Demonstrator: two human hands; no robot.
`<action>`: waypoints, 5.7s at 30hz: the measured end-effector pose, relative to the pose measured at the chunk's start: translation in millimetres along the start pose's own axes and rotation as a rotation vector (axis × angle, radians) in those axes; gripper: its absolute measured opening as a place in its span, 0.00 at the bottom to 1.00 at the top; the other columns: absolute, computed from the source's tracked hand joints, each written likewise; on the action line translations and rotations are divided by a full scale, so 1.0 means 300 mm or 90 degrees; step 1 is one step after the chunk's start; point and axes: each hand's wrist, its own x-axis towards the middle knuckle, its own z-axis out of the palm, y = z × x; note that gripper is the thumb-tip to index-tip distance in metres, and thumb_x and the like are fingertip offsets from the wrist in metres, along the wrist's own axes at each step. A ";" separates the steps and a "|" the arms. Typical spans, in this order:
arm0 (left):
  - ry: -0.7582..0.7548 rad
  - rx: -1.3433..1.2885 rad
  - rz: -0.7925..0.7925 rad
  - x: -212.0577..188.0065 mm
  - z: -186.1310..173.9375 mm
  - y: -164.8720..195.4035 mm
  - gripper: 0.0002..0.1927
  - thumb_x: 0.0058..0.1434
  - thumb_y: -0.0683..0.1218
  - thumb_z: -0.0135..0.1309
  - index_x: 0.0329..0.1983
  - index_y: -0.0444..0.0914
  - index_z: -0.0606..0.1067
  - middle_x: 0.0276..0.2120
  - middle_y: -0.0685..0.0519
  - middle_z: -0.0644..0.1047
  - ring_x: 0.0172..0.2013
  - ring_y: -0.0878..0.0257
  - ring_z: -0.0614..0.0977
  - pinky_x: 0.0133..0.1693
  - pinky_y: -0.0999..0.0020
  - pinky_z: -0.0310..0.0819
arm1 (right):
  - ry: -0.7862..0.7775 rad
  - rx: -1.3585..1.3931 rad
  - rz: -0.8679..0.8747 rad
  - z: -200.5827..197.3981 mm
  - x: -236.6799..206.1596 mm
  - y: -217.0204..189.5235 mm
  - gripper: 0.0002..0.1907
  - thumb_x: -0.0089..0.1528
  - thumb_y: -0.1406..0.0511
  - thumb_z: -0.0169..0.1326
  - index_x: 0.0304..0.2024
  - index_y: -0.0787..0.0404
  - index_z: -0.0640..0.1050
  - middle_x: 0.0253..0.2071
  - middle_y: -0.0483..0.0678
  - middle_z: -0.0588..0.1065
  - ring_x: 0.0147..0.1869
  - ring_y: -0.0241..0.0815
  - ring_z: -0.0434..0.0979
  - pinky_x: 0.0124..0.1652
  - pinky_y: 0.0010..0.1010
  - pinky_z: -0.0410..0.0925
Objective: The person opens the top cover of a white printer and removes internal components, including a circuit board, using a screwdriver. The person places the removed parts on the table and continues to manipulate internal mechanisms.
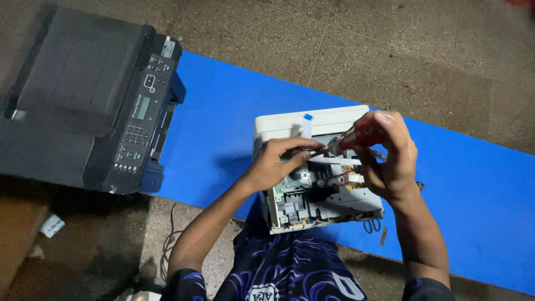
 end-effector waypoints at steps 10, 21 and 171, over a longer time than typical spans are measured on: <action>-0.056 0.057 -0.018 0.026 0.014 -0.041 0.13 0.67 0.37 0.53 0.54 0.31 0.76 0.47 0.45 0.83 0.49 0.58 0.84 0.53 0.64 0.77 | -0.125 -0.093 0.028 0.008 0.155 -0.069 0.37 0.60 0.77 0.61 0.68 0.59 0.61 0.46 0.56 0.75 0.44 0.49 0.83 0.41 0.35 0.76; -0.049 -0.047 -0.039 0.031 0.036 -0.046 0.15 0.64 0.32 0.49 0.54 0.29 0.74 0.46 0.46 0.82 0.50 0.60 0.84 0.55 0.65 0.79 | -0.142 -0.186 0.015 0.002 0.191 -0.115 0.30 0.59 0.71 0.66 0.61 0.63 0.70 0.45 0.55 0.76 0.42 0.51 0.82 0.38 0.37 0.74; 0.252 0.188 -0.073 -0.024 -0.064 -0.036 0.15 0.57 0.43 0.72 0.32 0.29 0.78 0.27 0.43 0.79 0.30 0.57 0.76 0.32 0.65 0.70 | -0.619 -0.239 -0.057 0.096 0.593 -0.237 0.23 0.57 0.50 0.64 0.45 0.57 0.78 0.44 0.47 0.77 0.40 0.57 0.81 0.36 0.49 0.72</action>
